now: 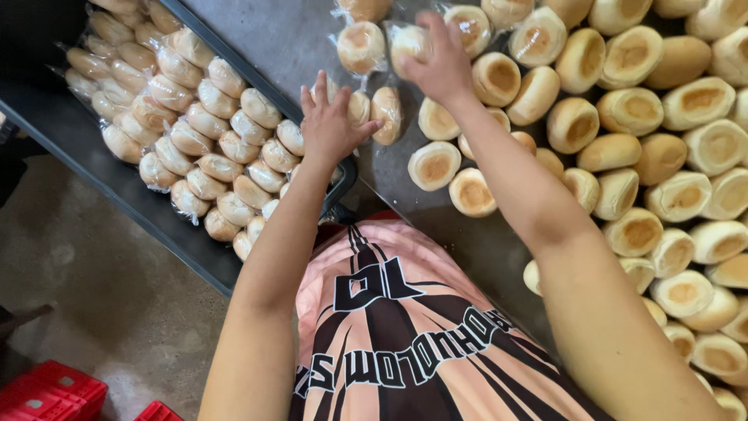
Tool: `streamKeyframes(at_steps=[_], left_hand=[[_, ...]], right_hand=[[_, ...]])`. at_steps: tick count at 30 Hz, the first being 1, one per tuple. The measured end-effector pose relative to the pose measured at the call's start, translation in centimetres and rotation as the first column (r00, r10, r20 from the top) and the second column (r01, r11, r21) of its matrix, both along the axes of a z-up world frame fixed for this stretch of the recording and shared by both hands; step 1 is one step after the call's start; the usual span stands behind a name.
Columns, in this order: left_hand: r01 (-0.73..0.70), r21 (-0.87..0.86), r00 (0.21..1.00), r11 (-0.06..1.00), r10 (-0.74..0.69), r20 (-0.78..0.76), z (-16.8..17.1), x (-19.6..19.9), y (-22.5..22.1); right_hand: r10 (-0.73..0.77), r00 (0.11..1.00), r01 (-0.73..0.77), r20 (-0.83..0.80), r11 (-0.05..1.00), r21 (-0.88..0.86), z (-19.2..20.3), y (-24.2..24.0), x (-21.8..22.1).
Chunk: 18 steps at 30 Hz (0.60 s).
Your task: The person picks up individual plastic-wrapped bread rolls from a table and places them into a black plastic crate.
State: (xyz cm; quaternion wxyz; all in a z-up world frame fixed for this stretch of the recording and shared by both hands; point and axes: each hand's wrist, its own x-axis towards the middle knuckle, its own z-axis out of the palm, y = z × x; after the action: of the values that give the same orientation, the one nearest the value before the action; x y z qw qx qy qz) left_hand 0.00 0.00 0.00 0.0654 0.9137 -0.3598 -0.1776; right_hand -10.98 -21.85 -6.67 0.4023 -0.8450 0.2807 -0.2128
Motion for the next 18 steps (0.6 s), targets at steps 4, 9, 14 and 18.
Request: streamKeyframes(at_steps=[4, 9, 14, 18], left_hand=[[-0.030, -0.010, 0.999, 0.999, 0.030, -0.016, -0.2, 0.1, 0.1], [-0.014, -0.028, 0.999, 0.999, 0.016, 0.037, -0.1, 0.2, -0.1], [-0.095, -0.085, 0.993, 0.992, 0.100, 0.057, -0.8, 1.3, 0.1], [-0.135, -0.143, 0.991, 0.980, 0.136, -0.005, -1.6, 2.7, 0.2]], right_hand=[[0.315, 0.846, -0.283, -0.430, 0.949, 0.140, 2.1, 0.8, -3.3], [0.403, 0.798, -0.522, -0.448, 0.834, -0.179, 3.4, 3.3, -4.0], [0.276, 0.875, -0.380, -0.398, 0.901, -0.211, 2.5, 4.3, -2.6], [0.236, 0.933, -0.293, -0.271, 0.936, -0.194, 0.8, 3.9, -2.3]])
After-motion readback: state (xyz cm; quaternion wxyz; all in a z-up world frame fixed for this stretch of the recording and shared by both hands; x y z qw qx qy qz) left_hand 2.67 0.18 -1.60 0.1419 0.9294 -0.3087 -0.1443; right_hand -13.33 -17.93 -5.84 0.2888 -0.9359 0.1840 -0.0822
